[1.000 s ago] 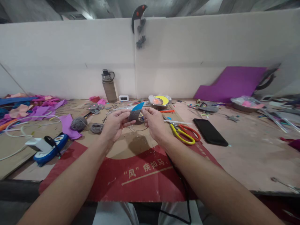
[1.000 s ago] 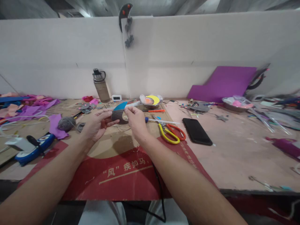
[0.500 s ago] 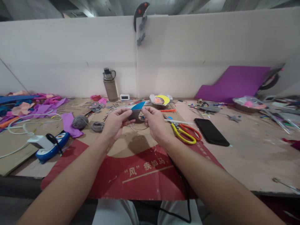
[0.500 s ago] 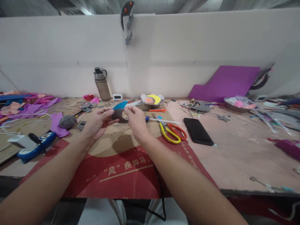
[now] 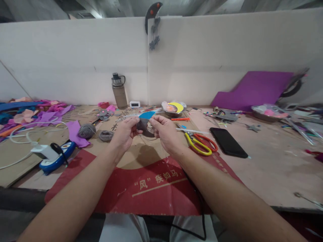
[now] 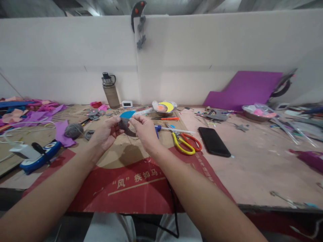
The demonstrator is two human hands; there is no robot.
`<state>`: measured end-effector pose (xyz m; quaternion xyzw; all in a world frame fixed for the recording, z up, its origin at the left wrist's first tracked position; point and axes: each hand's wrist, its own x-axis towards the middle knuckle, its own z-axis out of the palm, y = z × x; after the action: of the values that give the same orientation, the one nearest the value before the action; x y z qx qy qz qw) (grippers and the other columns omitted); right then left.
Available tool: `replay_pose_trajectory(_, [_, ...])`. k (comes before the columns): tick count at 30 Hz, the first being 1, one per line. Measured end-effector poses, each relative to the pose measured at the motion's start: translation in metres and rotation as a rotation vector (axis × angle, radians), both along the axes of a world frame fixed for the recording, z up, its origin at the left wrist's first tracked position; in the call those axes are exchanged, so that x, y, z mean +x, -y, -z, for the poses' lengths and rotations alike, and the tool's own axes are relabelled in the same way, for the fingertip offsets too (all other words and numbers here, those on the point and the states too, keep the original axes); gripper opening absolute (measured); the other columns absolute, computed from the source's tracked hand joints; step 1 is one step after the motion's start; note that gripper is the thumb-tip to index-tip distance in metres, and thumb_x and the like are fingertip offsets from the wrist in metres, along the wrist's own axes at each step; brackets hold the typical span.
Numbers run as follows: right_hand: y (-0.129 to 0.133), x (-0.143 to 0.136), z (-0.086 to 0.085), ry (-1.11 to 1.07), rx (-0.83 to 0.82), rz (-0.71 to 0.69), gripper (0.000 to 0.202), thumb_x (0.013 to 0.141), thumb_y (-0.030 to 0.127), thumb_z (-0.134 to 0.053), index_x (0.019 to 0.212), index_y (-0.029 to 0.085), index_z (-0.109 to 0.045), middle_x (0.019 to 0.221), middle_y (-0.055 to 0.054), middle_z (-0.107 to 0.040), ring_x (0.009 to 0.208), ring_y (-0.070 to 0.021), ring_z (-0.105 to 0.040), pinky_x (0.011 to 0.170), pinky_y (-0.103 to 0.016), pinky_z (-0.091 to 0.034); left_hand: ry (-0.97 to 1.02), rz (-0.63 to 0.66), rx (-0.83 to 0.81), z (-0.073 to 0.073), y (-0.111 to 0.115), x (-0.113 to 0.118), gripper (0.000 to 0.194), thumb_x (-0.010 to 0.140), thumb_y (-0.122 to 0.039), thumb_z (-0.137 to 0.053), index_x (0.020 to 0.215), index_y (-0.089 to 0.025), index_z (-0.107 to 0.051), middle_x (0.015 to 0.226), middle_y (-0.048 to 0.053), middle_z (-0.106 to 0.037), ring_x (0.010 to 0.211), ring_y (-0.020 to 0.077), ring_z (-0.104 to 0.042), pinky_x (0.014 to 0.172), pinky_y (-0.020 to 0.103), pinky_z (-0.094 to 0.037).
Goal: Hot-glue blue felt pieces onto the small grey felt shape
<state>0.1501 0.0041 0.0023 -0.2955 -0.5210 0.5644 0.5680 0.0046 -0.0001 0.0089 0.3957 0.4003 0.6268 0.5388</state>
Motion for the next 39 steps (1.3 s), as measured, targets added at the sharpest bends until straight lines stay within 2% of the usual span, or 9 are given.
replay_pose_trajectory(5, [-0.002,0.005,-0.001,0.039,-0.017,-0.056,0.024,0.07,0.04,-0.071,0.076,0.02,-0.059,0.057,0.008,-0.038,0.049,-0.0057,-0.024,0.046,-0.023,-0.016,-0.006,0.01,-0.012,0.001,-0.001,-0.003,0.01,0.073,-0.021,-0.068,0.08,-0.015,-0.065,0.07,0.001,-0.068,0.056,0.0098,-0.062,0.047,0.017,-0.048])
replay_pose_trajectory(10, [-0.001,0.009,-0.003,0.059,0.007,-0.091,0.022,0.07,0.037,-0.072,0.074,0.019,-0.059,0.058,0.008,-0.038,0.05,-0.0055,-0.026,0.047,-0.023,-0.015,0.008,0.066,-0.074,-0.003,0.0,-0.005,0.008,0.074,-0.021,-0.068,0.078,-0.015,-0.065,0.068,0.002,-0.068,0.058,0.012,-0.066,0.044,0.016,-0.045])
replay_pose_trajectory(14, [0.0,0.008,-0.004,0.019,-0.031,-0.158,0.03,0.067,0.042,-0.076,0.074,0.018,-0.059,0.06,0.006,-0.047,0.048,-0.0043,-0.025,0.047,-0.024,-0.013,0.012,0.109,-0.121,-0.004,-0.001,-0.003,0.008,0.074,-0.02,-0.069,0.076,-0.014,-0.064,0.062,0.002,-0.065,0.053,0.0102,-0.062,0.042,0.016,-0.041])
replay_pose_trajectory(18, [0.0,0.008,-0.003,-0.036,-0.108,-0.222,0.038,0.061,0.045,-0.081,0.074,0.019,-0.057,0.056,0.008,-0.044,0.047,-0.004,-0.023,0.046,-0.023,-0.012,-0.031,0.188,-0.073,0.0,-0.001,0.0,0.016,0.072,-0.027,-0.074,0.074,-0.014,-0.066,0.06,0.002,-0.064,0.051,0.0096,-0.058,0.04,0.016,-0.037])
replay_pose_trajectory(24, [-0.004,0.005,0.004,-0.017,-0.112,-0.093,0.038,0.06,0.047,-0.08,0.072,0.019,-0.057,0.063,0.006,-0.052,0.049,-0.0045,-0.028,0.046,-0.022,-0.016,-0.148,0.191,0.038,0.005,0.002,0.002,0.019,0.066,-0.03,-0.08,0.074,-0.016,-0.069,0.076,0.006,-0.071,0.07,0.0151,-0.065,0.047,0.019,-0.042])
replay_pose_trajectory(27, [-0.004,0.002,0.008,-0.013,-0.09,-0.017,0.033,0.063,0.044,-0.077,0.071,0.019,-0.057,0.062,0.007,-0.05,0.049,-0.0047,-0.03,0.046,-0.023,-0.019,-0.203,0.196,0.072,0.004,0.005,0.003,0.023,0.072,-0.037,-0.076,0.082,-0.017,-0.073,0.088,0.008,-0.073,0.082,0.0183,-0.067,0.052,0.02,-0.045])
replay_pose_trajectory(30, [-0.003,-0.001,0.009,-0.006,-0.079,0.07,0.026,0.067,0.04,-0.073,0.072,0.019,-0.058,0.061,0.006,-0.052,0.051,-0.0063,-0.035,0.049,-0.023,-0.025,-0.264,0.208,0.113,0.003,0.007,0.005,0.031,0.075,-0.044,-0.074,0.092,-0.018,-0.075,0.095,0.009,-0.073,0.085,0.0194,-0.066,0.054,0.021,-0.046])
replay_pose_trajectory(33, [-0.002,-0.003,0.01,0.004,-0.047,0.115,0.022,0.07,0.038,-0.069,0.075,0.019,-0.061,0.064,0.005,-0.054,0.054,-0.0076,-0.038,0.052,-0.024,-0.029,-0.363,0.171,0.161,0.005,0.006,0.005,0.031,0.074,-0.042,-0.075,0.092,-0.017,-0.076,0.094,0.007,-0.072,0.076,0.0155,-0.062,0.051,0.02,-0.044])
replay_pose_trajectory(39, [-0.001,-0.002,0.011,0.146,0.087,0.136,0.017,0.078,0.035,-0.062,0.08,0.019,-0.067,0.069,0.003,-0.059,0.061,-0.0103,-0.046,0.059,-0.025,-0.037,-0.562,-0.078,0.198,0.007,0.006,0.004,0.021,0.077,-0.038,-0.071,0.079,-0.018,-0.075,0.075,0.003,-0.068,0.06,0.0116,-0.053,0.046,0.02,-0.037])
